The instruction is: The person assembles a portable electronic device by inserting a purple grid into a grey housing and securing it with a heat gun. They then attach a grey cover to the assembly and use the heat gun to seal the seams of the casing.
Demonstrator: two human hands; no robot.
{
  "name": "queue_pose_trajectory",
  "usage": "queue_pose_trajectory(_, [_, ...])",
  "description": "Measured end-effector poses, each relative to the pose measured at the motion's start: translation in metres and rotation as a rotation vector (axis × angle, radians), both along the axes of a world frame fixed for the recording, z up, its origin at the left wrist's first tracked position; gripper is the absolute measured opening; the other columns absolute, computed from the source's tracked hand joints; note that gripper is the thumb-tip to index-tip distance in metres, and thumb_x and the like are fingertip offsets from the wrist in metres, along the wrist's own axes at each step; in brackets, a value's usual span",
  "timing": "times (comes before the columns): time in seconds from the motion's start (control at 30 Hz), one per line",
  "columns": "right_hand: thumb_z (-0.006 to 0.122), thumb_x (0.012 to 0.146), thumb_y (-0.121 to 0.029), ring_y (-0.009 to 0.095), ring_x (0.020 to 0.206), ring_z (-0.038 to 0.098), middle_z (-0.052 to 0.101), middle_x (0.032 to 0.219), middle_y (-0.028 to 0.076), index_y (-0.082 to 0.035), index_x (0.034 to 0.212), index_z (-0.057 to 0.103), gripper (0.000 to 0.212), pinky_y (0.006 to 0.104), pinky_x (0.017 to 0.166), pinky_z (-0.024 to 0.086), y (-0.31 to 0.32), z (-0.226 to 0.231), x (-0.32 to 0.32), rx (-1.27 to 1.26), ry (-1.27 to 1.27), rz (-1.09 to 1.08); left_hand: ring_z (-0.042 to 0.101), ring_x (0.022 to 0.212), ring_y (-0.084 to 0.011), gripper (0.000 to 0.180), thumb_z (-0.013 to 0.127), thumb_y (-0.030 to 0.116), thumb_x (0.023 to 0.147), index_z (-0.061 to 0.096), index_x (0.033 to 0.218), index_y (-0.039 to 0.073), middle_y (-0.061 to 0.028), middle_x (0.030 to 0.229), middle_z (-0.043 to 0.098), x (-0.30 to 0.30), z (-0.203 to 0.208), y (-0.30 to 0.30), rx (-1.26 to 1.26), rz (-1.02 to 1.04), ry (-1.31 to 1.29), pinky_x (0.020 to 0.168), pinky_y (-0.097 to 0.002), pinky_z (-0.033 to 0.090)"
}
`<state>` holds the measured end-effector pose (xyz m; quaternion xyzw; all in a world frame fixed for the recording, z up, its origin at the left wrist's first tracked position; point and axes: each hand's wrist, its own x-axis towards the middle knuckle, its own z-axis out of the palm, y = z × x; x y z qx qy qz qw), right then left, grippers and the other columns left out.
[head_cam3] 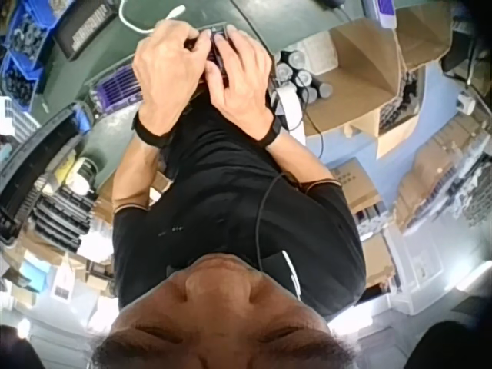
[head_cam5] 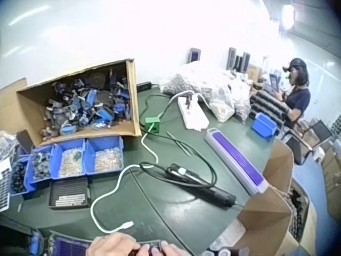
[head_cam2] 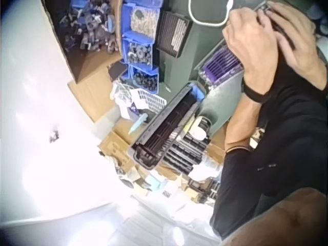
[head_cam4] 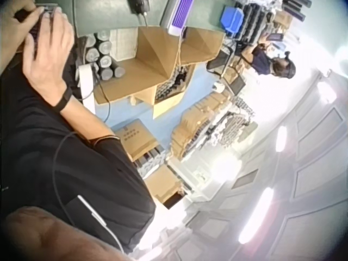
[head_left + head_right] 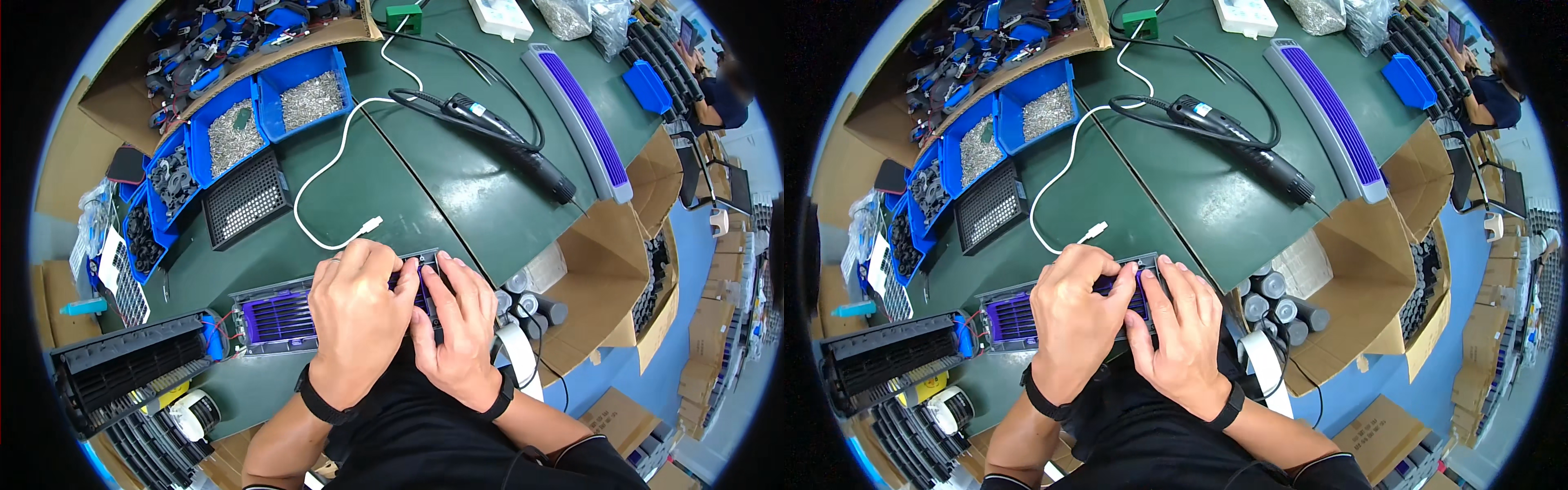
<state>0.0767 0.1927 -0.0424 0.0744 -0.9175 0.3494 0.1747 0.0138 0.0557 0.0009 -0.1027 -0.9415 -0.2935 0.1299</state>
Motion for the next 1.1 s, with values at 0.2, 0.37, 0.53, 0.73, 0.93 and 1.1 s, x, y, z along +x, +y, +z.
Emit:
queue_pose_trajectory(0.2, [0.081,0.087,-0.019,0.043,0.13,0.06,0.062,0.148,0.022,0.002,0.137,0.068,0.055,0.0537,0.112,0.043,0.001,-0.001,-0.002,0.006,0.018,0.002,0.07,0.073,-0.0333,0.02,0.086,0.013,0.085,0.068,0.081,0.006,-0.0088,0.083,0.07,-0.001,0.0,0.002,0.072,0.012,-0.086,0.072,-0.0456,0.054])
queue_pose_trajectory(0.37, [0.083,0.087,-0.02,0.043,0.128,0.061,0.063,0.147,0.022,0.003,0.134,0.069,0.054,0.0533,0.111,0.044,0.001,-0.004,-0.002,-0.038,0.027,-0.014,0.071,0.076,-0.0361,0.018,0.085,0.01,0.086,0.068,0.085,0.004,-0.0108,0.085,0.073,-0.004,0.006,0.001,0.198,0.022,-0.244,0.071,-0.0469,0.056])
queue_pose_trajectory(0.53, [0.083,0.087,-0.021,0.042,0.128,0.061,0.063,0.147,0.022,0.003,0.133,0.069,0.054,0.0531,0.11,0.044,0.004,-0.002,-0.003,-0.02,0.02,0.013,0.072,0.08,-0.0372,0.017,0.083,0.005,0.086,0.067,0.092,0.003,-0.0135,0.088,0.073,-0.006,0.004,0.002,0.209,0.004,-0.229,0.072,-0.0451,0.058])
queue_pose_trajectory(0.73, [0.082,0.088,-0.023,0.04,0.127,0.06,0.062,0.146,0.021,0.002,0.132,0.07,0.052,0.052,0.108,0.045,0.004,0.005,-0.005,0.032,-0.019,0.022,0.075,0.083,-0.033,0.02,0.08,-0.002,0.084,0.065,0.097,0.001,-0.0149,0.088,0.073,-0.013,0.001,0.004,0.319,0.002,-0.252,0.076,-0.0424,0.06])
queue_pose_trajectory(0.93, [0.082,0.089,-0.025,0.038,0.124,0.06,0.063,0.143,0.019,0.002,0.13,0.071,0.051,0.0508,0.105,0.045,0.003,0.013,-0.009,0.085,-0.051,0.021,0.071,0.078,-0.0142,0.021,0.079,-0.004,0.082,0.066,0.098,0.0,-0.0063,0.085,0.072,-0.021,0.005,0.003,0.372,0.031,-0.385,0.075,-0.0303,0.058])
queue_pose_trajectory(1.1, [0.082,0.089,-0.026,0.036,0.124,0.06,0.064,0.142,0.019,0.002,0.13,0.071,0.05,0.0499,0.104,0.046,0.005,0.011,-0.01,0.115,-0.027,0.026,0.071,0.077,-0.0145,0.022,0.079,-0.003,0.082,0.066,0.1,0.0,-0.0079,0.084,0.072,-0.023,0.004,0.002,0.37,0.03,-0.406,0.074,-0.0309,0.058])
